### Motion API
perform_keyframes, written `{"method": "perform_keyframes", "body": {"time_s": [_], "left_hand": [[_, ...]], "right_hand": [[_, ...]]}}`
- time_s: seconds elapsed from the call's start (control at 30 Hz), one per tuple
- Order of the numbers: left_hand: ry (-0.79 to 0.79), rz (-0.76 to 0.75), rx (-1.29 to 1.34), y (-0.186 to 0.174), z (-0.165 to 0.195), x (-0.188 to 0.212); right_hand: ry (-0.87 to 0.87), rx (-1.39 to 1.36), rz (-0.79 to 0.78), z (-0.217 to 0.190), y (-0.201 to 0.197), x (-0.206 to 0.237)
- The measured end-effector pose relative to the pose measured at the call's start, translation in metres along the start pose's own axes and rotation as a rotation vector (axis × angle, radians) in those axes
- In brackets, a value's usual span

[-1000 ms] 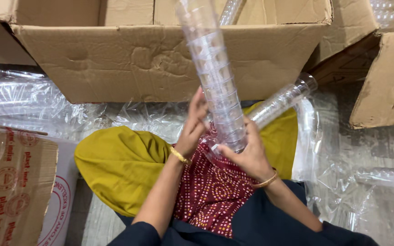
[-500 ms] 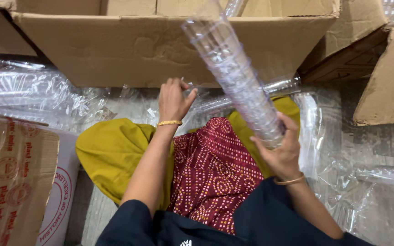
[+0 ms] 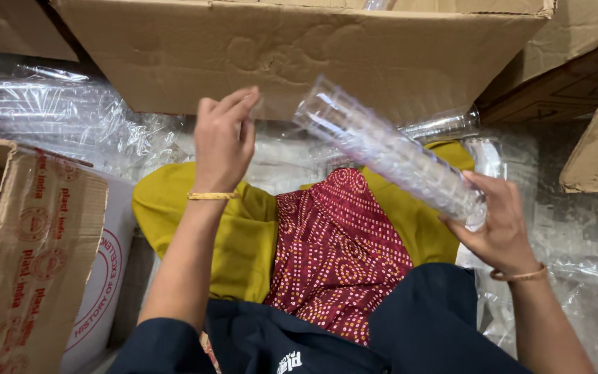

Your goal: The person sits on the floor and packs stacks of clear plastic cups into a cardboard box. They remove the cups from plastic wrapping, place them into the box, and then re-wrap them. The person repeats this process with multiple stacks of cups.

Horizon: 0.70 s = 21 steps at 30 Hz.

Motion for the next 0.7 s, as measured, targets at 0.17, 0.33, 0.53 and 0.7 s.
{"method": "perform_keyframes", "body": {"time_s": [0.17, 0.33, 0.53, 0.7], "left_hand": [[0.107, -0.365, 0.036, 0.017, 0.053, -0.004], [0.451, -0.459, 0.308, 0.04, 0.165, 0.015], [0.51, -0.745, 0.488, 0.08, 0.262, 0.068], [0.453, -0.676, 0.785, 0.125, 0.243, 0.061]], "right_hand": [[-0.097, 0.099, -0.134, -0.022, -0.008, -0.031], [-0.245, -0.051, -0.293, -0.059, 0.017, -0.032], [0.529, -0.98, -0.338, -0.05, 0.122, 0.019], [-0.297, -0.433, -0.962, -0.127, 0.174, 0.07]]}}
Point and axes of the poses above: each hand's wrist, its own x-axis away from the middle knuckle, its own y-axis out of the palm, z = x × y, the point moved 10 cm from there along -x, towards the middle knuckle, and after that the axes turned 3 degrees about z, right-handed, at the moved point
